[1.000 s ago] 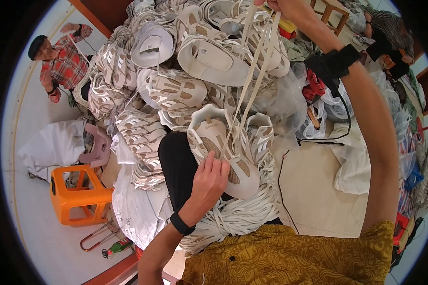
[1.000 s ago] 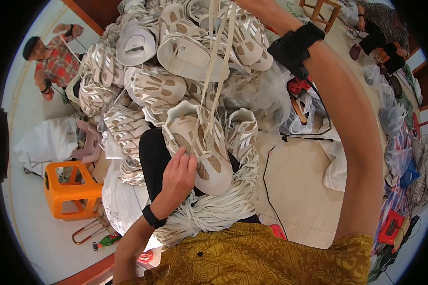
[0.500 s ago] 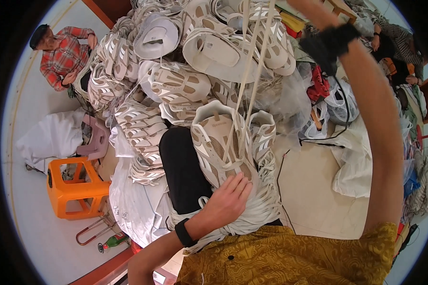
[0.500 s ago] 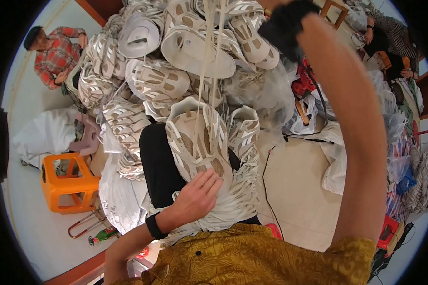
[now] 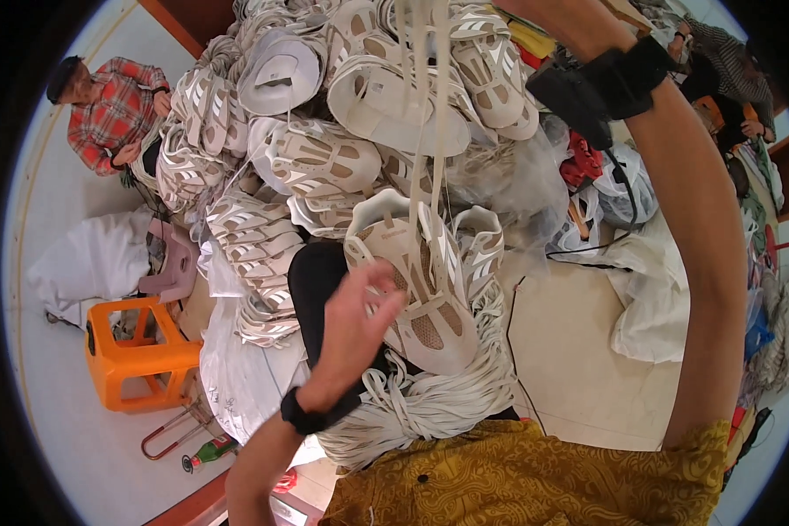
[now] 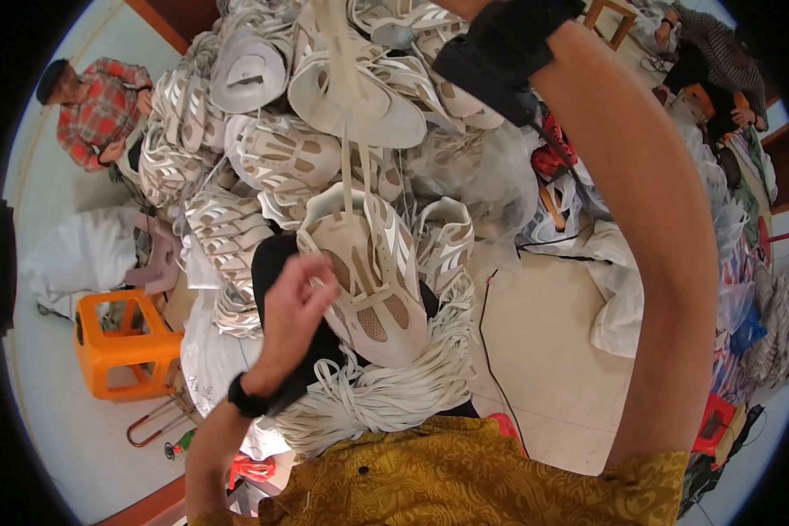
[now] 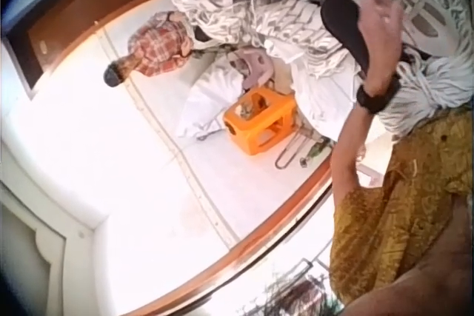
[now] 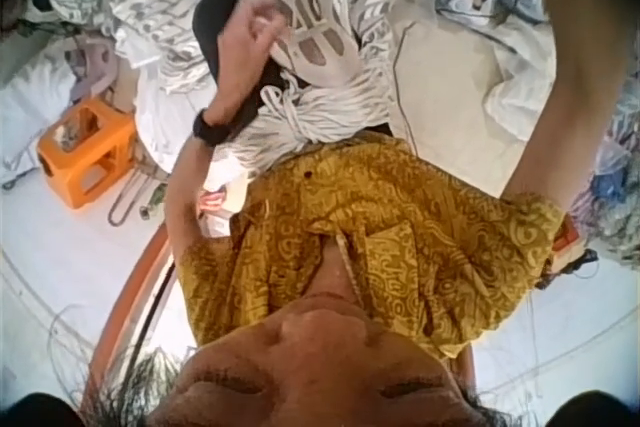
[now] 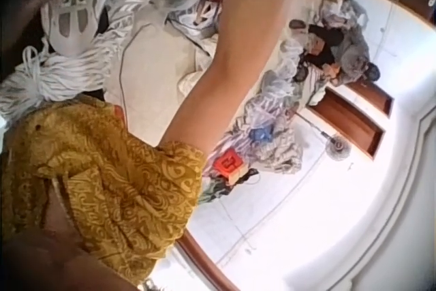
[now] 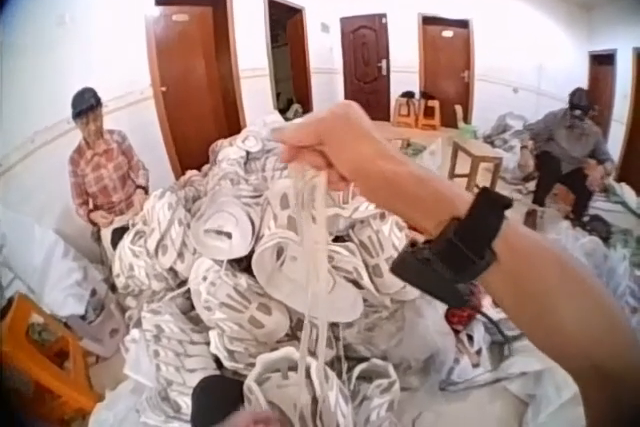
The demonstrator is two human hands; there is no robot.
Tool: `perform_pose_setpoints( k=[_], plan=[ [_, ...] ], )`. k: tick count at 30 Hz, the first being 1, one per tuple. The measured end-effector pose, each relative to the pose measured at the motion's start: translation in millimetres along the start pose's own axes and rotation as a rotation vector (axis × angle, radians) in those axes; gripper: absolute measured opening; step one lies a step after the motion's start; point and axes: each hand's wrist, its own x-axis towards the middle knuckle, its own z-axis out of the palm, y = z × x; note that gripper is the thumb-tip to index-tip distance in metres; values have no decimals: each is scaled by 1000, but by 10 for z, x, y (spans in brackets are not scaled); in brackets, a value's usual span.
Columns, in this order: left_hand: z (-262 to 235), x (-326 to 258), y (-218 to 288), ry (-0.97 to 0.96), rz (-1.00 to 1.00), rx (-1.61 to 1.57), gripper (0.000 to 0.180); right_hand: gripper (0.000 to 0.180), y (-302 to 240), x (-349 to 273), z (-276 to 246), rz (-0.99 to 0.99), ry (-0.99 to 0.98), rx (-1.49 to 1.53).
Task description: Lacing and preparing a large batch of white shoes in a manufacturing environment.
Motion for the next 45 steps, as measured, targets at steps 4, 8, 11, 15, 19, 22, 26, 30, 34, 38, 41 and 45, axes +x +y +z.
perform_pose_setpoints(
  k=[4,8,11,15,19,22,26,30,34,38,41,45],
  plan=[
    [77,596,426,-139,125,104,25,32,-261,7,108,-57,-40,275],
    [77,716,376,-401,-48,4,28,32,-112,74,207,-78,-46,157],
    [-35,770,180,-310,-147,-183,32,30,383,-158,-109,-189,-26,-503],
    [-41,794,-75,-167,-237,-365,35,18,1279,-1277,-71,-133,-362,-864],
    [41,846,-37,-196,-291,-351,37,17,1299,-2481,689,-205,-351,-295],
    [43,872,-40,-204,-298,-324,37,12,1348,-2637,921,-328,-296,-409],
    [43,883,-91,-184,-327,-306,38,9,1343,-2586,1031,-453,-288,-511],
    [67,890,-90,-177,-309,-268,38,9,1428,-2530,1029,-504,-362,-583],
    [82,904,-158,-173,-305,-242,36,11,1454,-2502,1072,-623,-425,-719],
    [122,906,-185,-187,-313,-235,34,12,1392,-2386,1044,-674,-169,-806],
    [126,945,-222,-158,-266,-83,35,18,1395,-2365,1117,-629,-16,-693],
    [143,902,-183,-69,-344,-322,34,25,1550,-2597,1173,-493,131,-568]
  ],
)
